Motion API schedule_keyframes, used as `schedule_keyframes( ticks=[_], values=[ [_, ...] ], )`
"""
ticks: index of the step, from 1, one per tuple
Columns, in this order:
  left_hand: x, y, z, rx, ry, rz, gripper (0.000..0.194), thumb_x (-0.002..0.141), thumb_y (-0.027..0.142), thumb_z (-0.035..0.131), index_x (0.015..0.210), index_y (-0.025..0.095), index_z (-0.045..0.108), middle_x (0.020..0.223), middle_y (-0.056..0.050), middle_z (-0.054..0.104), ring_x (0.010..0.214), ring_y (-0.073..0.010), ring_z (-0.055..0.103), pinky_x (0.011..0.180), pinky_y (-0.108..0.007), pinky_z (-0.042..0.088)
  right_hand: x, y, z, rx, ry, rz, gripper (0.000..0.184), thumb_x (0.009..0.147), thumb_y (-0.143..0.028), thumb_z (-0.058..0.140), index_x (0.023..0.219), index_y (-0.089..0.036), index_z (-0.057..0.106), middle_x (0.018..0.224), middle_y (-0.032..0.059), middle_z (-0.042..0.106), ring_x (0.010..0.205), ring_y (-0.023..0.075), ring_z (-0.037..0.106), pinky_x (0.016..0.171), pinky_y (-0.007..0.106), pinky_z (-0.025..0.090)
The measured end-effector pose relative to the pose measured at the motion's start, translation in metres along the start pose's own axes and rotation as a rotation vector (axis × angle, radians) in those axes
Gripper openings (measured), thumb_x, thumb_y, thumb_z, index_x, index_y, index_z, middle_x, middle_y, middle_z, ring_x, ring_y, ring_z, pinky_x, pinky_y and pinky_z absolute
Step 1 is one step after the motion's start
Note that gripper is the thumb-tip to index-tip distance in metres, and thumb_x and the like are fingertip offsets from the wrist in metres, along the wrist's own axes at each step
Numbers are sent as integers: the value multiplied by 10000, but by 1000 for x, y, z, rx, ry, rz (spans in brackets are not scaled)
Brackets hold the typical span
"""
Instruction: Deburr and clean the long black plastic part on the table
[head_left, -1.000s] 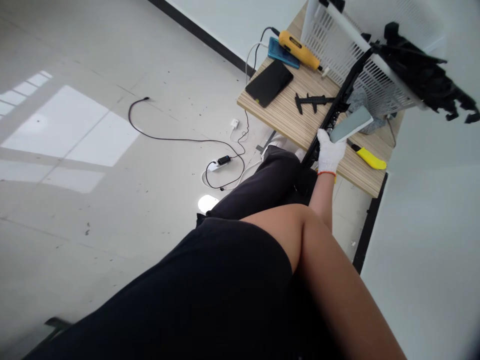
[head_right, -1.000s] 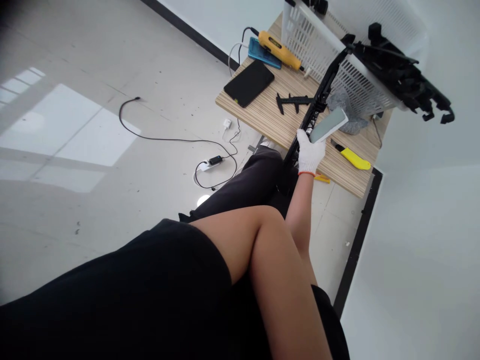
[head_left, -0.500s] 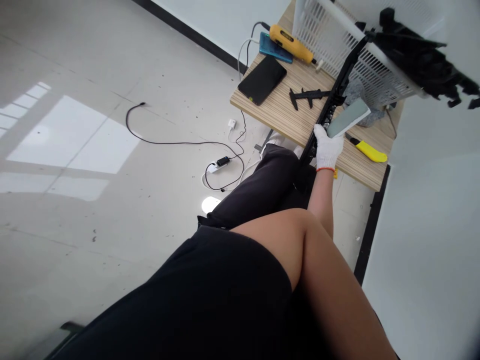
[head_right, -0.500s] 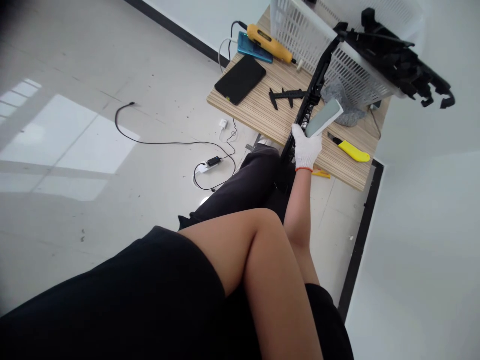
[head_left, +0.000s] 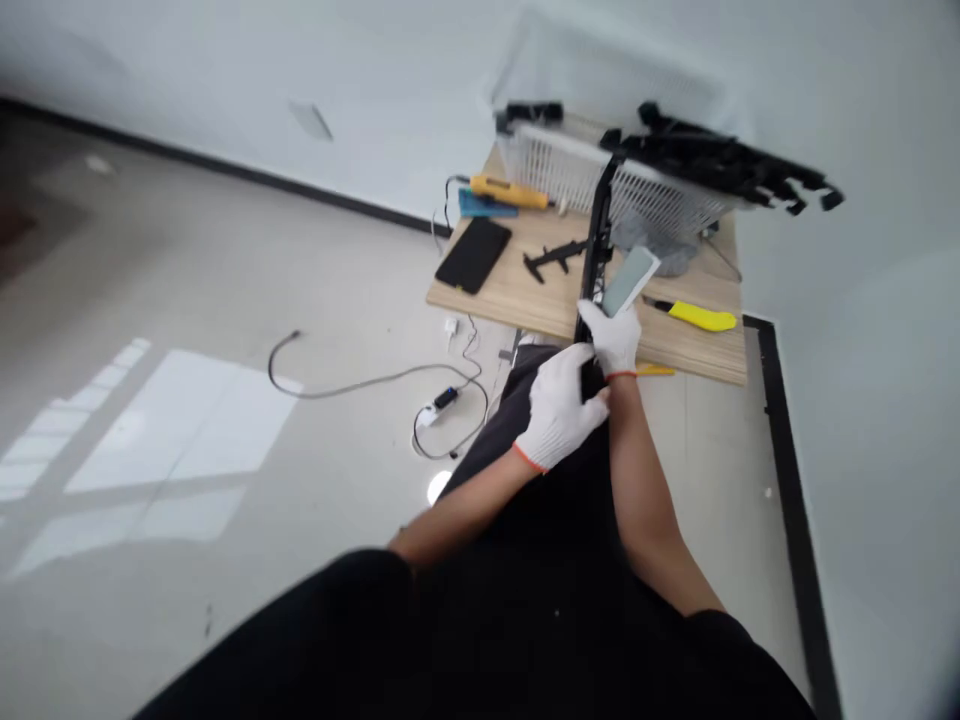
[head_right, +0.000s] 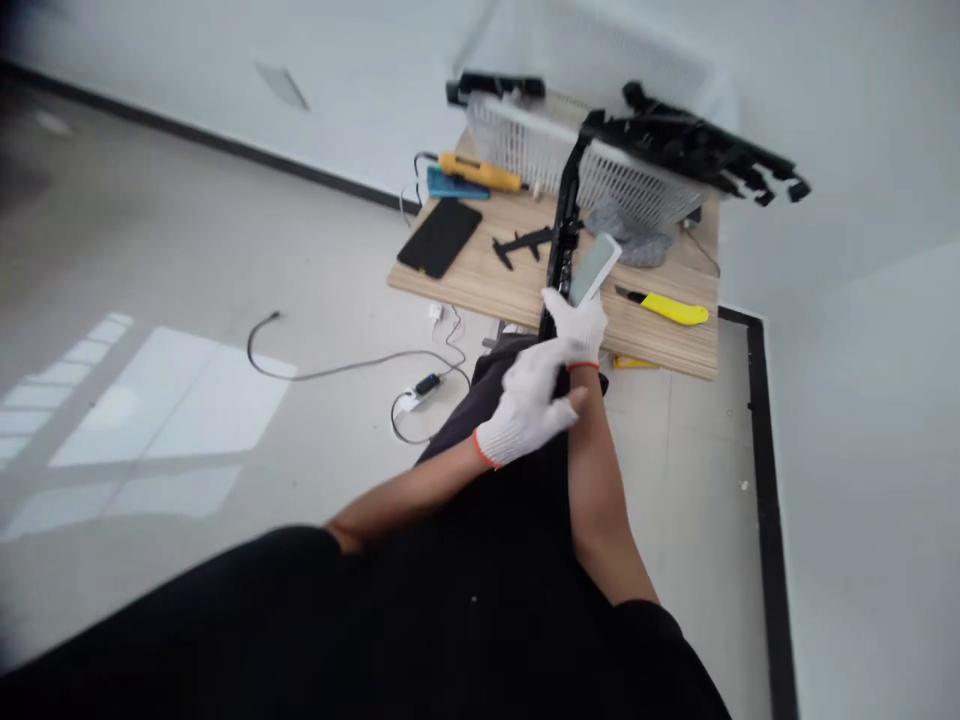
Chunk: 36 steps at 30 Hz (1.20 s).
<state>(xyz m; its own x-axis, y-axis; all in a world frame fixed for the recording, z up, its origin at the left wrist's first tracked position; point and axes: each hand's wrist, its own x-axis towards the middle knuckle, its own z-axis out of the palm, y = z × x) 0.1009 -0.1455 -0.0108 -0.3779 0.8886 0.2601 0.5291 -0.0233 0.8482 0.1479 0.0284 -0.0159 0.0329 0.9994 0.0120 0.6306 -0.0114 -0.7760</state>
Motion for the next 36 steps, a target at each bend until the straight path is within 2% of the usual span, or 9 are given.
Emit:
schedule_keyframes(
  ticks=[3, 6, 14, 19, 23, 27, 29, 33, 36],
  values=[
    [9, -20, -5, 201, 40, -23, 604, 810, 303, 762, 1359, 145, 569, 1394, -178, 603, 1324, -349, 564, 1115, -535, 472, -7, -7, -6, -4, -6, 26, 644, 724, -640, 737, 1213, -224, 690, 1135, 122, 752, 1109, 327, 701, 986, 477, 531],
    [6, -39, -1, 359, 15, -20, 604, 737, 352, 827, 1273, 154, 631, 1412, -189, 602, 1329, -387, 556, 1094, -555, 475, -10, -9, -7, -23, 0, 40, 615, 718, -672, 732, 1161, -247, 710, 1128, 123, 760, 1097, 331, 710, 979, 457, 527],
    [14, -51, 6, 355, 14, 36, 330, 823, 198, 638, 1150, 166, 668, 1139, -128, 724, 1135, -317, 667, 989, -472, 528, -14, 3, -7, 365, 49, 11, 549, 823, -686, 631, 1103, -227, 740, 1089, 118, 766, 1070, 293, 699, 890, 388, 549],
    [9, -63, -3, 250, 36, 44, 413, 892, 189, 580, 1303, 177, 618, 1197, -127, 724, 1124, -278, 687, 978, -424, 538, -24, 7, -22, 649, -257, -39, 461, 765, -450, 742, 1175, -240, 717, 812, -1, 726, 591, 146, 596, 538, 259, 488],
    [5, -68, -3, 234, 65, 53, 577, 920, 183, 561, 1492, 168, 488, 1292, -157, 702, 1171, -275, 681, 1001, -418, 536, -12, -2, -43, 540, -496, -101, 320, 743, -333, 776, 1036, -212, 741, 831, 18, 746, 567, 108, 566, 471, 202, 412],
    [7, -66, -2, 249, 74, 24, 686, 860, 131, 577, 1533, 160, 444, 1182, -130, 749, 1085, -266, 708, 958, -399, 557, 26, -15, -51, 342, -703, 112, 349, 728, -477, 820, 825, -159, 712, 607, 57, 682, 346, 46, 299, 323, 213, 128],
    [8, -65, -3, 249, 64, 1, 710, 827, 106, 573, 1523, 182, 458, 1150, -105, 762, 1052, -260, 716, 940, -393, 565, 43, -18, -44, 361, -629, 158, 419, 708, -544, 834, 842, -166, 711, 521, 24, 618, 320, 41, 250, 313, 212, 81],
    [11, -65, -5, 264, 38, -17, 679, 784, 89, 566, 1448, 227, 538, 1178, -81, 757, 1061, -253, 713, 943, -380, 564, 48, -18, -17, 681, -294, 90, 366, 729, -477, 812, 924, -210, 654, 503, -70, 513, 362, 51, 311, 326, 176, 191],
    [12, -65, -4, 331, 43, -19, 692, 786, 111, 568, 1473, 188, 516, 1184, -114, 744, 1077, -283, 696, 943, -413, 556, 35, -16, -4, 809, -237, 51, 332, 744, -467, 782, 897, -220, 622, 539, -76, 504, 410, 60, 366, 358, 176, 265]
  ],
)
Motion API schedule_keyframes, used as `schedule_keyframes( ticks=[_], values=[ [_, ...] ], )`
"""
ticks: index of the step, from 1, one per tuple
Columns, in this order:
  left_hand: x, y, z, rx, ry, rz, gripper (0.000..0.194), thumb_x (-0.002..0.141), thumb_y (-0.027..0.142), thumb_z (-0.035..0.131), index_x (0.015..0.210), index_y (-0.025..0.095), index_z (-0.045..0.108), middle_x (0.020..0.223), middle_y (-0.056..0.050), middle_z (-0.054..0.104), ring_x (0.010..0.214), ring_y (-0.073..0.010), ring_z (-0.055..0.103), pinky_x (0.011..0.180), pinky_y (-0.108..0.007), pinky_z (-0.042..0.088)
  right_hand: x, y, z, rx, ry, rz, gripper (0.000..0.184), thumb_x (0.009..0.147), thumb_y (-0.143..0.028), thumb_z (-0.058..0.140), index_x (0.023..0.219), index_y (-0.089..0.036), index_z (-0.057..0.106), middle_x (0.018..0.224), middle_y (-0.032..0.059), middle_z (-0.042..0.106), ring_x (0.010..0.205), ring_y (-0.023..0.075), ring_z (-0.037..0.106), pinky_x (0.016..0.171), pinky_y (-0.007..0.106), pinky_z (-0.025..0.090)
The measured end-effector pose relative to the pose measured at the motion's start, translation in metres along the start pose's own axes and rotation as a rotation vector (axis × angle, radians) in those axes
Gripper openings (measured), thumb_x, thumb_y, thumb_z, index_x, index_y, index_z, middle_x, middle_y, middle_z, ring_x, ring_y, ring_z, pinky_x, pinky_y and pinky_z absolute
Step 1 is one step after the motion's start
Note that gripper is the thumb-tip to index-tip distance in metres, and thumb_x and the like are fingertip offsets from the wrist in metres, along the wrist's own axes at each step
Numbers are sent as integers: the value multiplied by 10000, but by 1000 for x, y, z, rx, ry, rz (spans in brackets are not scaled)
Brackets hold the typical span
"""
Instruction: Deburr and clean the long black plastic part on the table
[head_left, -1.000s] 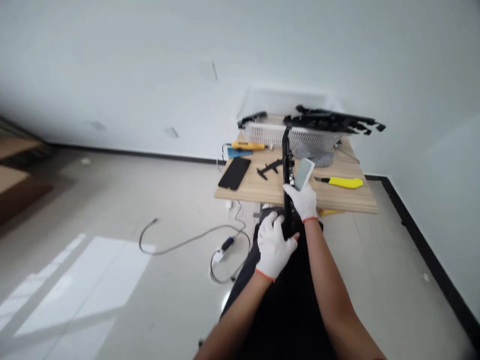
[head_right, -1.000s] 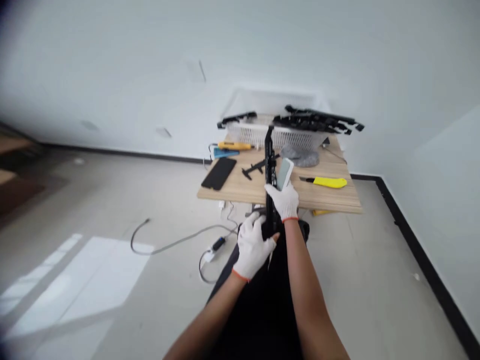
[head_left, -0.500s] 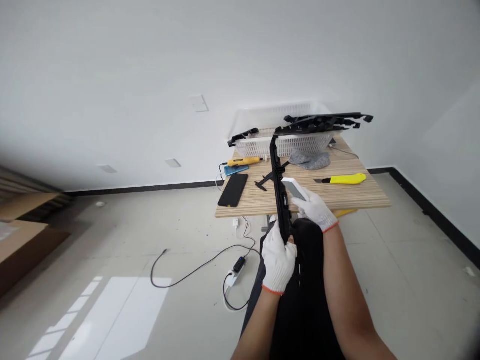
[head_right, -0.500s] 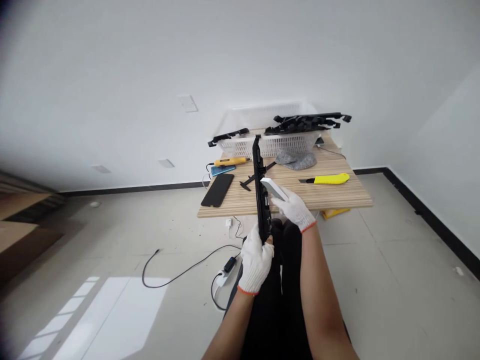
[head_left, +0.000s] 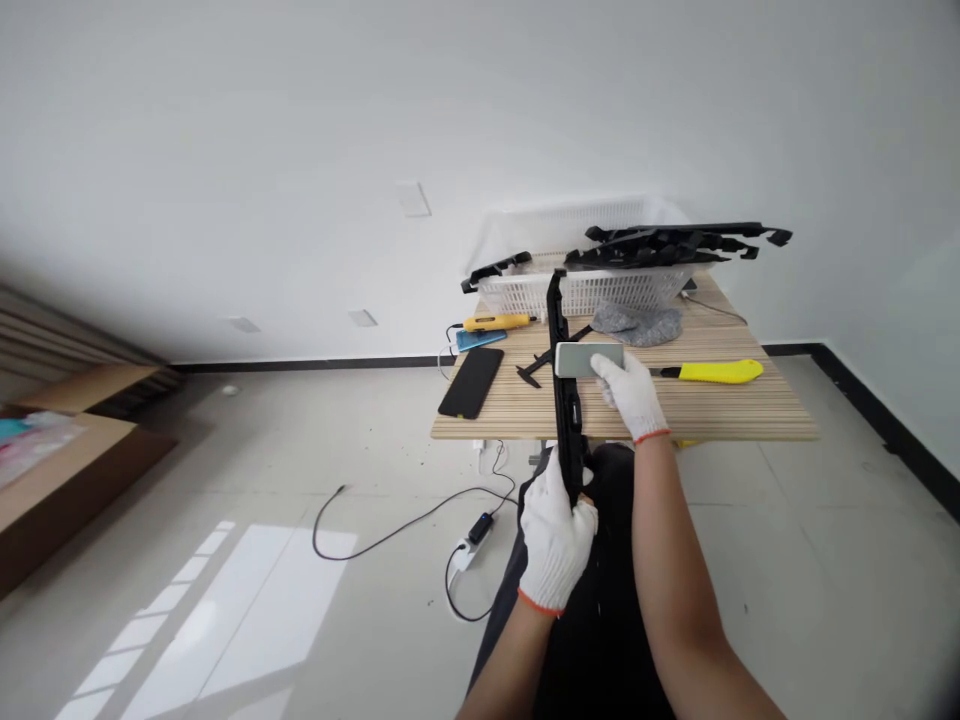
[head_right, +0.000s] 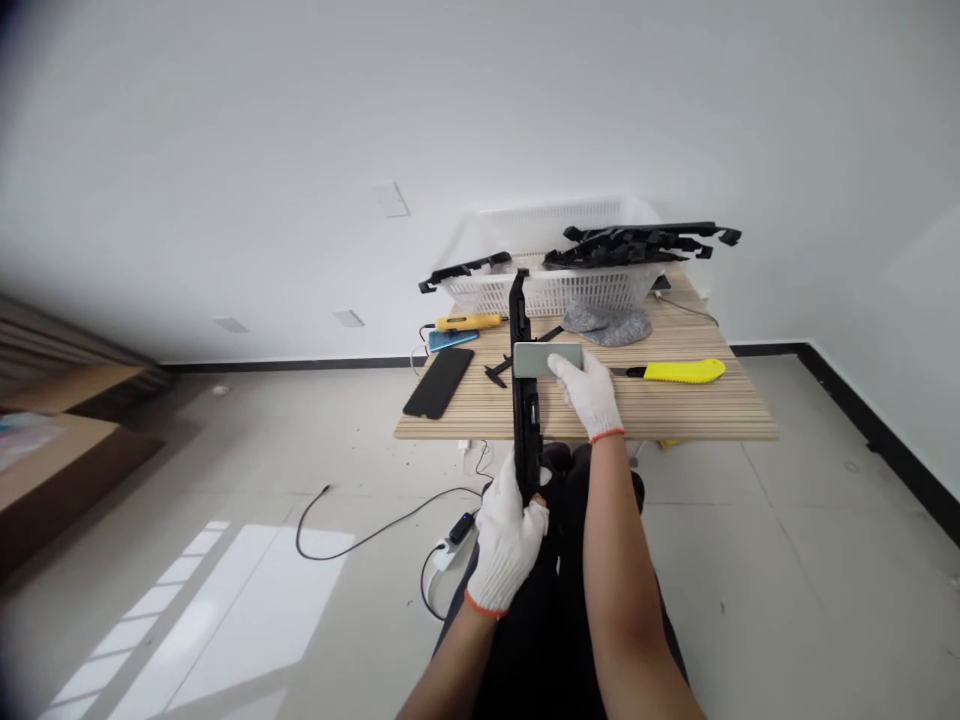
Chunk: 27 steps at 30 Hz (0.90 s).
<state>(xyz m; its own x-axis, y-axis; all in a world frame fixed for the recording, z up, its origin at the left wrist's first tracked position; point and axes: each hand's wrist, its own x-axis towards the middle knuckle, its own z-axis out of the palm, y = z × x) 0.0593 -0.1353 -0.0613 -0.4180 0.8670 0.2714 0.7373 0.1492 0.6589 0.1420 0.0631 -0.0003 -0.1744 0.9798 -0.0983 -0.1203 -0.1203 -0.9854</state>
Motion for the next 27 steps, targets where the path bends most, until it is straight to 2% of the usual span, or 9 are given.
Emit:
schedule_keyframes(
  ticks=[2, 6, 10, 13, 17, 20, 21, 24, 27],
  values=[
    [0, 1, 1, 39, -19, 19, 697, 797, 126, 564, 1490, 159, 497, 1189, -137, 731, 1079, -303, 681, 942, -435, 549, -7, 2, 3, -12, -28, 11, 316, 755, -481, 766, 852, -218, 619, 552, -61, 513, 434, 71, 399, 369, 185, 293],
    [0, 7, 4, 84, -52, 35, 686, 805, 132, 562, 1487, 141, 491, 1169, -143, 719, 1049, -302, 671, 926, -428, 540, -14, 0, 4, -18, 170, 29, 287, 796, -478, 704, 771, -226, 570, 582, -42, 531, 450, 85, 427, 375, 209, 341],
    [0, 12, 4, 104, -60, 17, 685, 796, 133, 572, 1477, 127, 495, 1153, -149, 721, 1031, -311, 668, 910, -436, 537, -18, -1, 4, -51, 162, 36, 286, 797, -476, 705, 757, -233, 561, 582, -45, 505, 467, 100, 447, 383, 224, 356],
    [0, 13, 4, 66, -73, 20, 668, 791, 116, 567, 1457, 150, 514, 1164, -133, 724, 1026, -297, 665, 923, -424, 534, -19, 1, 2, -36, 305, -4, 283, 830, -501, 657, 797, -237, 560, 636, -27, 558, 524, 120, 500, 432, 235, 408],
    [1, 11, 5, 60, -61, 1, 657, 788, 131, 571, 1443, 132, 524, 1139, -140, 725, 1034, -308, 665, 927, -433, 534, -18, 4, -1, -205, 205, -104, 345, 775, -541, 730, 791, -219, 606, 703, -5, 612, 658, 143, 552, 536, 235, 451],
    [1, 10, 5, 59, -72, 4, 632, 796, 144, 573, 1427, 142, 537, 1118, -134, 727, 1034, -308, 669, 926, -433, 535, -17, 6, -1, -112, 364, -81, 345, 843, -565, 641, 829, -223, 600, 691, -11, 592, 600, 137, 516, 519, 252, 442],
    [1, 10, 5, 62, -77, 7, 632, 793, 140, 573, 1424, 148, 539, 1115, -130, 728, 1031, -306, 670, 924, -433, 535, -17, 7, 0, -114, 365, -96, 340, 843, -561, 643, 834, -224, 605, 701, -11, 599, 606, 136, 521, 531, 253, 450],
    [1, 10, 5, 65, -75, 10, 663, 784, 128, 569, 1445, 159, 518, 1129, -119, 732, 1040, -303, 671, 933, -432, 535, -18, 9, 1, -211, 236, -157, 356, 766, -555, 745, 788, -223, 621, 703, -11, 615, 668, 143, 564, 570, 242, 470],
    [1, 9, 6, 69, -55, 18, 659, 794, 141, 570, 1451, 142, 515, 1140, -135, 729, 1054, -308, 675, 933, -437, 541, -17, 10, 1, -63, 349, -91, 352, 800, -564, 698, 790, -232, 584, 617, -36, 546, 546, 121, 509, 466, 234, 422]
  ],
)
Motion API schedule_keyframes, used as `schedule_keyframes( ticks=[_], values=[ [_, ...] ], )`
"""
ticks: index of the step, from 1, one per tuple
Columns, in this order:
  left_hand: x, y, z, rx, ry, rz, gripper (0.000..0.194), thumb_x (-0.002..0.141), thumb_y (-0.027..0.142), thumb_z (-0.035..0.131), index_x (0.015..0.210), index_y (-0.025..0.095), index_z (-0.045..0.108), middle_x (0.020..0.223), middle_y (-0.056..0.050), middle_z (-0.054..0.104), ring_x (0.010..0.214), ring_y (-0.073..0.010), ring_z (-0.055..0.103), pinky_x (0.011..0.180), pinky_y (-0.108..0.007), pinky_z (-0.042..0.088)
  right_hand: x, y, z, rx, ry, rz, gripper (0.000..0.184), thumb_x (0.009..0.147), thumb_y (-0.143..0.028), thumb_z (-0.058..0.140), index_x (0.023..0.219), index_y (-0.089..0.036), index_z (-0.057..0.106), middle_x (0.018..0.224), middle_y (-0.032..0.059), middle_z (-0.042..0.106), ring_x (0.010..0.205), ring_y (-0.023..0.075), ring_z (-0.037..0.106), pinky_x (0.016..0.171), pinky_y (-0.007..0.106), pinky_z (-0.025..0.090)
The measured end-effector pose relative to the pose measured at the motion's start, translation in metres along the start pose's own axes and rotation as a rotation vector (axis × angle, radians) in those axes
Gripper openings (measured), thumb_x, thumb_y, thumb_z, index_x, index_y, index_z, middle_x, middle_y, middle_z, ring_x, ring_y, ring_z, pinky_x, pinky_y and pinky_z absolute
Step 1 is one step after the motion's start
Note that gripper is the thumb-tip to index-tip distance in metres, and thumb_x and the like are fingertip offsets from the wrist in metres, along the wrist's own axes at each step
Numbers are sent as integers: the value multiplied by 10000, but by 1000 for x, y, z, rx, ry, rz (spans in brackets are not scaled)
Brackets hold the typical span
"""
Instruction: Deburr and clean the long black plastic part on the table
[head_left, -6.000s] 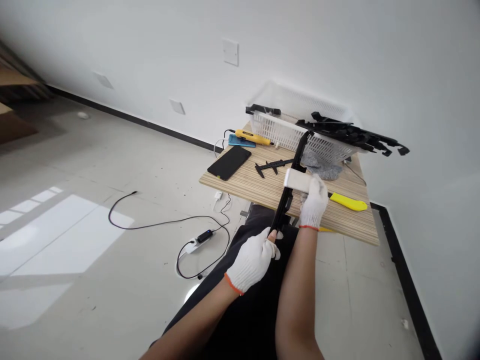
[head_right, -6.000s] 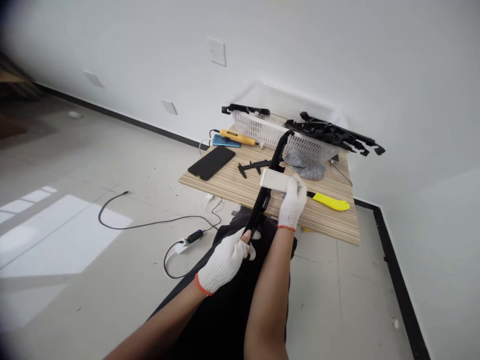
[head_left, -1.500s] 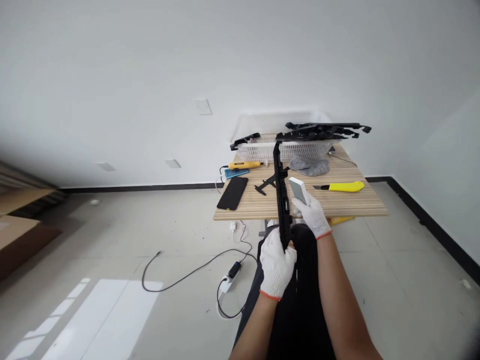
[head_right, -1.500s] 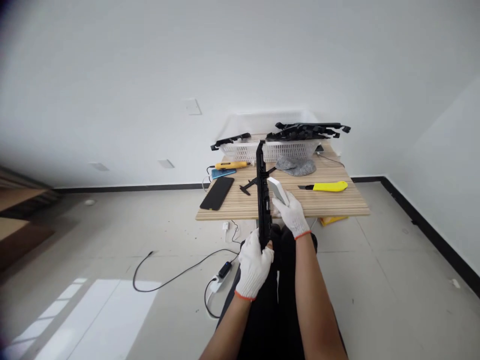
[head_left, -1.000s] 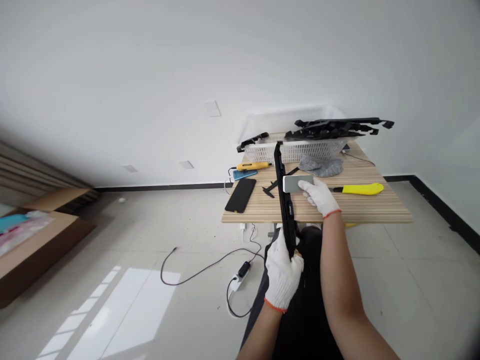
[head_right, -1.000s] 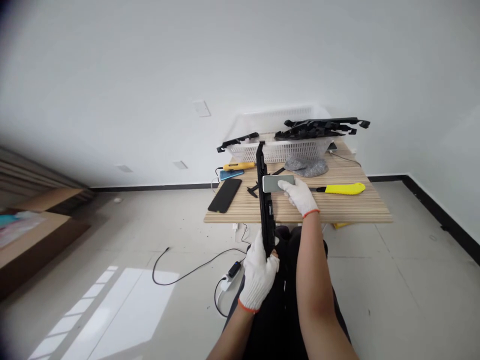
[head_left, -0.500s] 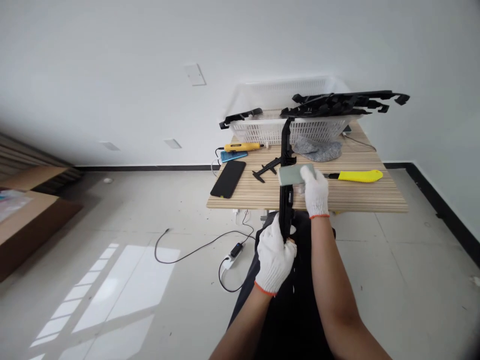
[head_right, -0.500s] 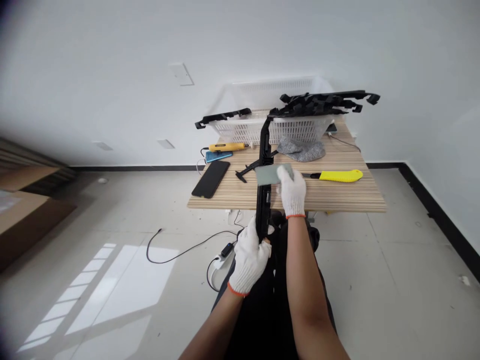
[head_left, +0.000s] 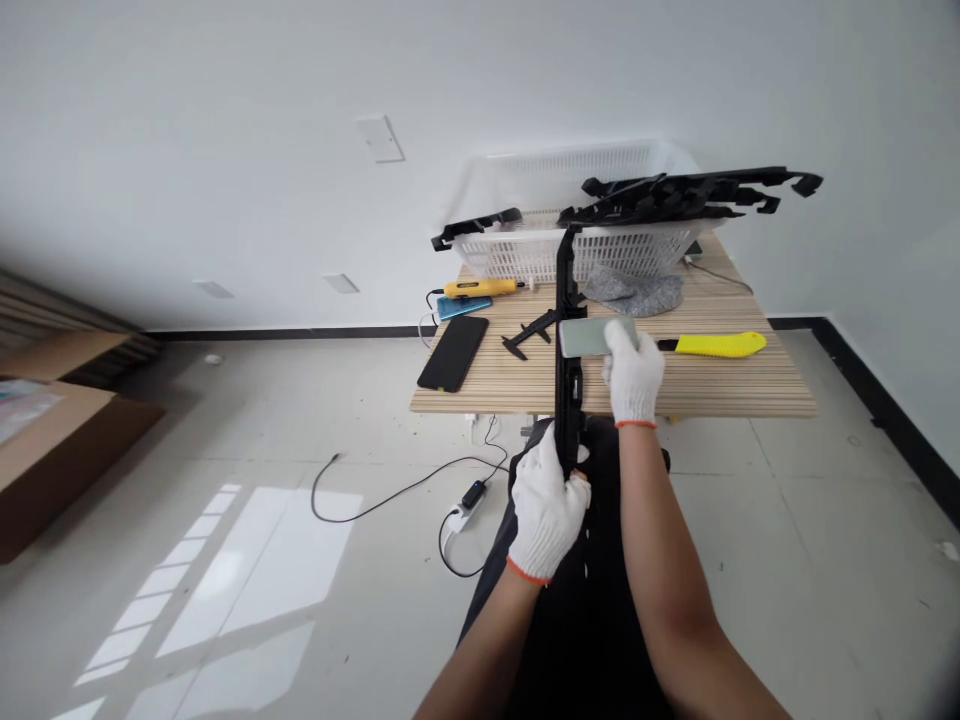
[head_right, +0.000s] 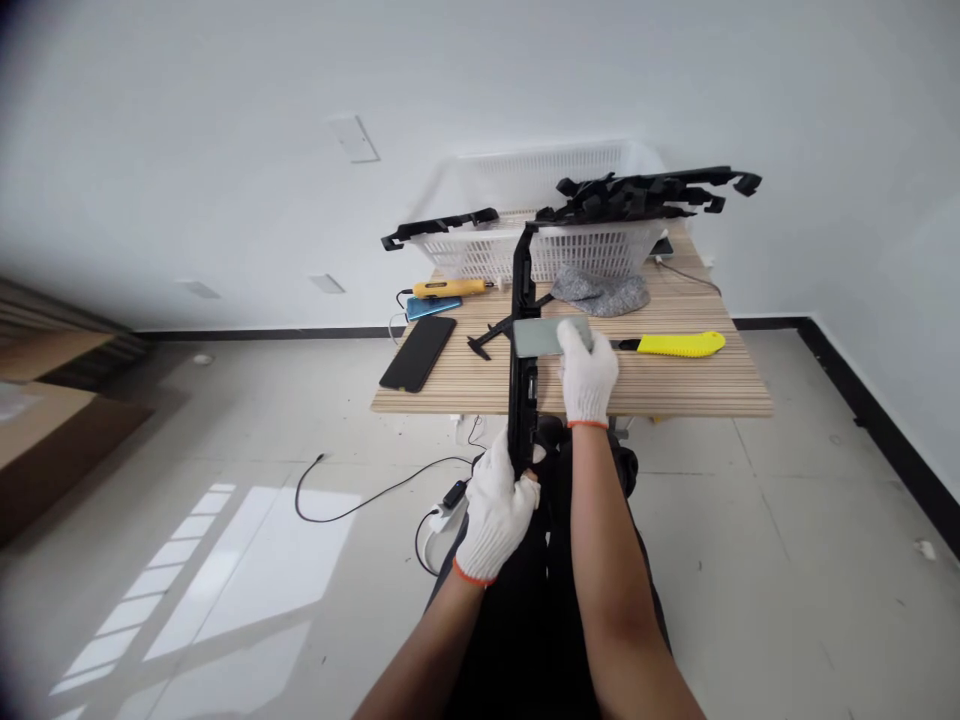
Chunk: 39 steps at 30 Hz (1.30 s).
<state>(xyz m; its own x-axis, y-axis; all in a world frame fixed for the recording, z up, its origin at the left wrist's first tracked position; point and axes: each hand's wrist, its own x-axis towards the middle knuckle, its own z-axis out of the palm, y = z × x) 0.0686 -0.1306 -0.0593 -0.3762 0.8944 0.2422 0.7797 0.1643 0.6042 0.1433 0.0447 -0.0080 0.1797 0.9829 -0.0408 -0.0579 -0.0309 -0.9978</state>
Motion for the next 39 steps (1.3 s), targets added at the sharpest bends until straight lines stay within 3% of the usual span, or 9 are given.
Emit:
schedule_keyframes(
  ticks=[5, 8, 11, 19, 22, 25, 30, 35, 39],
  values=[
    [1, 0, -1, -52, -11, -12, 675, 780, 116, 565, 1452, 156, 513, 1147, -121, 741, 1052, -289, 681, 947, -431, 540, 6, -3, -4, 0, -237, 44, 361, 756, -537, 772, 770, -228, 584, 533, -59, 490, 419, 91, 420, 345, 217, 319],
    [2, 1, -3, -87, -24, -33, 670, 775, 119, 566, 1441, 173, 512, 1162, -107, 745, 1075, -285, 677, 968, -430, 534, 10, -7, -7, 120, -155, 91, 372, 783, -530, 750, 748, -244, 514, 483, -90, 406, 381, 76, 364, 315, 199, 271],
    [2, 2, -4, -123, -32, -59, 663, 756, 121, 578, 1414, 186, 520, 1136, -91, 751, 1070, -278, 685, 973, -421, 533, 12, -10, -11, 97, -251, 121, 364, 767, -484, 782, 760, -243, 510, 481, -91, 431, 371, 70, 365, 302, 189, 256],
    [-1, 3, -1, -88, -47, -129, 814, 735, 145, 615, 1527, 185, 430, 1211, -127, 728, 1130, -301, 687, 1013, -445, 535, 14, -5, -16, 277, -229, 103, 377, 783, -505, 763, 777, -250, 485, 465, -111, 406, 337, 55, 306, 289, 186, 198],
    [-2, 1, -3, -98, -78, -123, 945, 720, 134, 615, 1611, 173, 302, 1313, -151, 687, 1197, -321, 669, 1037, -459, 531, 16, -7, -21, 452, -106, 19, 318, 776, -447, 762, 943, -264, 562, 550, -114, 488, 363, 45, 332, 313, 172, 230],
    [-2, -3, -7, -96, -92, -30, 993, 714, 122, 595, 1636, 124, 226, 1443, -192, 597, 1326, -350, 592, 1089, -478, 501, 19, -9, -25, 534, -136, -23, 481, 712, -333, 783, 1153, -304, 592, 694, -101, 577, 465, 45, 473, 385, 152, 332],
    [3, -2, -14, -56, -188, 240, 801, 707, 77, 528, 1488, 250, 512, 1415, -90, 623, 1348, -309, 547, 1140, -488, 438, 24, -3, -19, 379, -329, 84, 618, 662, -322, 776, 1255, -301, 606, 889, -47, 662, 620, 71, 597, 422, 146, 354],
    [4, 0, -19, -86, -180, 264, 614, 802, 181, 606, 1412, 237, 568, 1341, -102, 653, 1225, -298, 591, 1062, -481, 457, 26, 6, -10, 193, -232, 98, 381, 713, -389, 720, 1053, -235, 642, 644, -74, 552, 473, 56, 431, 408, 165, 317],
    [5, -3, -22, -184, -155, 223, 296, 895, 266, 641, 1191, 264, 641, 1216, -45, 699, 1162, -243, 612, 1028, -422, 456, 32, 11, -10, 182, -178, 50, 640, 698, -351, 724, 1315, -263, 578, 904, -12, 697, 561, 78, 521, 461, 188, 419]
  ],
)
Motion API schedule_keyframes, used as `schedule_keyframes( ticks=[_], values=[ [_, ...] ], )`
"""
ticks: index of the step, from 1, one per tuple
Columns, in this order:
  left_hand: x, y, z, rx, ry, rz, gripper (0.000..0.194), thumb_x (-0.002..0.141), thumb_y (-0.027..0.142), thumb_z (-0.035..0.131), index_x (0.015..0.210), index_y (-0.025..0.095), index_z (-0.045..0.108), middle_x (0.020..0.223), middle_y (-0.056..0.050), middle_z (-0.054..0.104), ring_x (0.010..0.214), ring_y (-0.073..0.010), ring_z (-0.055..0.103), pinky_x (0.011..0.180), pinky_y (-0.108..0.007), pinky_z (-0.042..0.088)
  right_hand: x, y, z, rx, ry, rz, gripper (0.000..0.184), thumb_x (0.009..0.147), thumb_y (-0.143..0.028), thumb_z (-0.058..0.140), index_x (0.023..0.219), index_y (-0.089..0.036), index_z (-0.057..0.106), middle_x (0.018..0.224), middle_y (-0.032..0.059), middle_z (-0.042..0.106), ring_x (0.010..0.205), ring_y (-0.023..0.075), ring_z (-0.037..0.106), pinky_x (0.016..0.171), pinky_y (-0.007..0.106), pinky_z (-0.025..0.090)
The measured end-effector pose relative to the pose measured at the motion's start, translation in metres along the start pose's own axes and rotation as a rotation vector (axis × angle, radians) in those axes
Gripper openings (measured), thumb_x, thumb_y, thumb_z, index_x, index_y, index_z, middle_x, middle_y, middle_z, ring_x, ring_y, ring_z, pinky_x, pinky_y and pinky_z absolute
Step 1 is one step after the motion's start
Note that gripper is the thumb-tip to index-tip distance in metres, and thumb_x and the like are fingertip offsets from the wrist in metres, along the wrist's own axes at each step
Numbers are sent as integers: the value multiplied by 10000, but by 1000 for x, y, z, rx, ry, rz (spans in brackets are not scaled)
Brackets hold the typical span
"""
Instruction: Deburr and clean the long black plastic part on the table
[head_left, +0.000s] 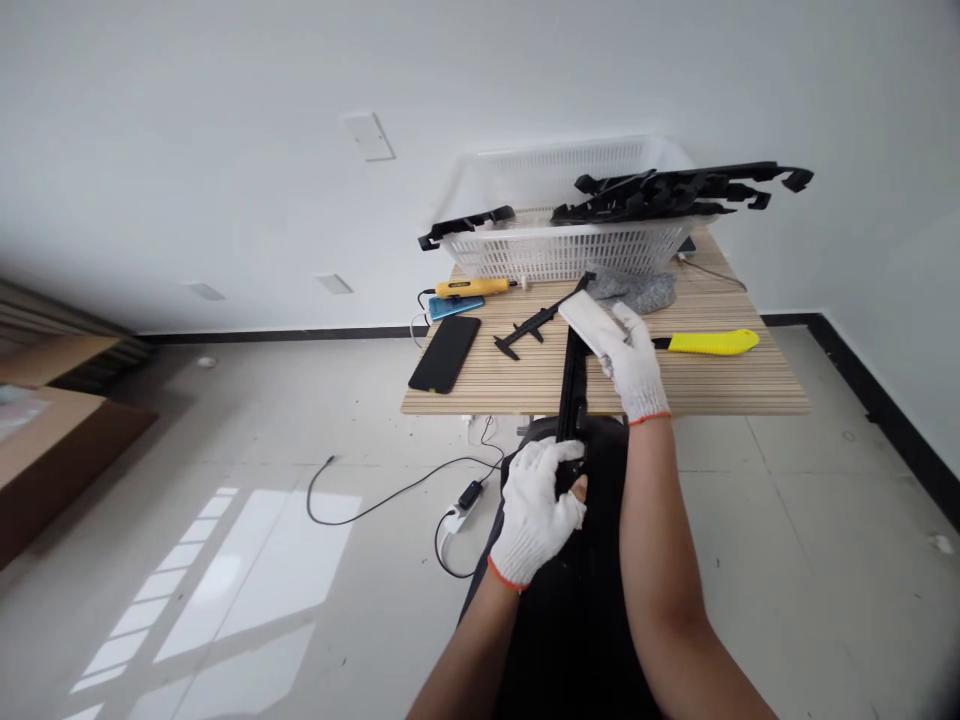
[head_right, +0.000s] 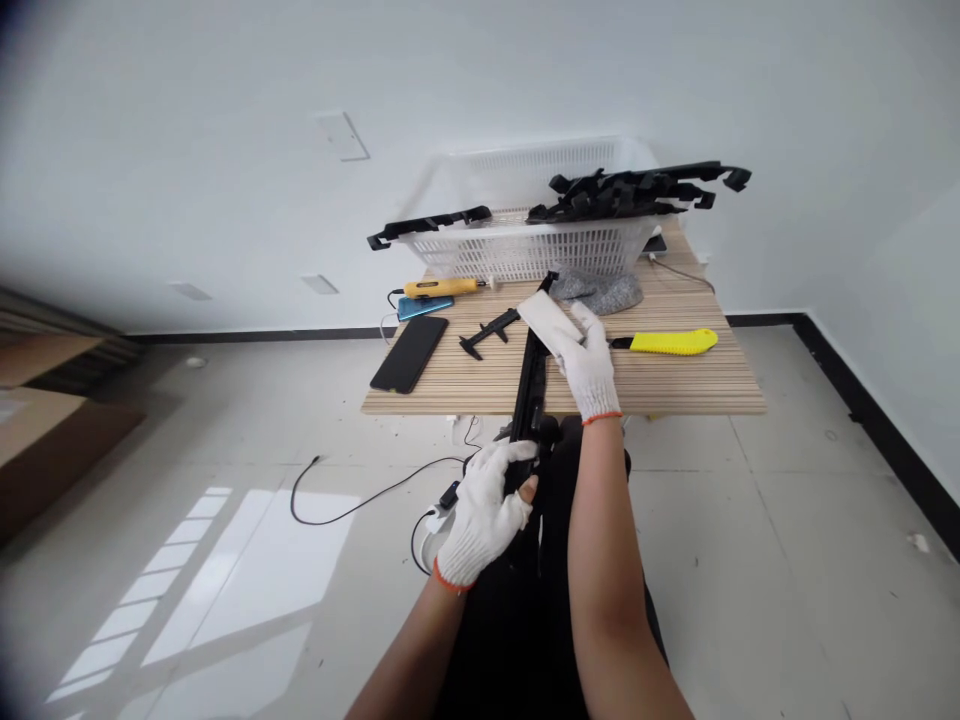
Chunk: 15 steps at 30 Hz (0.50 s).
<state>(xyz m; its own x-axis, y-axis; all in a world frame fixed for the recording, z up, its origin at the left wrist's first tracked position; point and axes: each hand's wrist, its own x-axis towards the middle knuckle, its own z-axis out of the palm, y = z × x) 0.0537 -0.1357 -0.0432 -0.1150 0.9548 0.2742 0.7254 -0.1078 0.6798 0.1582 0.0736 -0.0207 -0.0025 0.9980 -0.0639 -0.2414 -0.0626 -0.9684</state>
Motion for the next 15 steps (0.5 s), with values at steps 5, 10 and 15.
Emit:
schedule_keyframes(
  ticks=[5, 10, 15],
  values=[
    [2, 4, 2, 44, 40, -74, 128, 845, 225, 708, 818, 233, 584, 950, -4, 692, 974, -206, 623, 898, -370, 467, 7, 2, -11, -126, 109, -202, 568, 804, -400, 646, 1336, -207, 612, 1276, 90, 703, 993, 195, 689, 818, 329, 612],
    [3, 6, 7, 118, 47, -45, 224, 751, 132, 712, 720, 225, 510, 883, -1, 670, 1007, -227, 621, 889, -376, 454, 12, -2, -18, -447, -11, -366, 415, 919, -450, 547, 1210, -227, 741, 1326, 50, 720, 1299, 246, 614, 1204, 451, 410],
    [3, 6, 8, 153, 27, -36, 215, 714, 87, 665, 728, 233, 507, 845, -3, 644, 1009, -233, 614, 906, -384, 451, 13, -5, -22, -656, -26, -337, 548, 920, -514, 572, 1408, -279, 652, 1475, 34, 626, 1412, 297, 530, 1252, 520, 328]
  ],
)
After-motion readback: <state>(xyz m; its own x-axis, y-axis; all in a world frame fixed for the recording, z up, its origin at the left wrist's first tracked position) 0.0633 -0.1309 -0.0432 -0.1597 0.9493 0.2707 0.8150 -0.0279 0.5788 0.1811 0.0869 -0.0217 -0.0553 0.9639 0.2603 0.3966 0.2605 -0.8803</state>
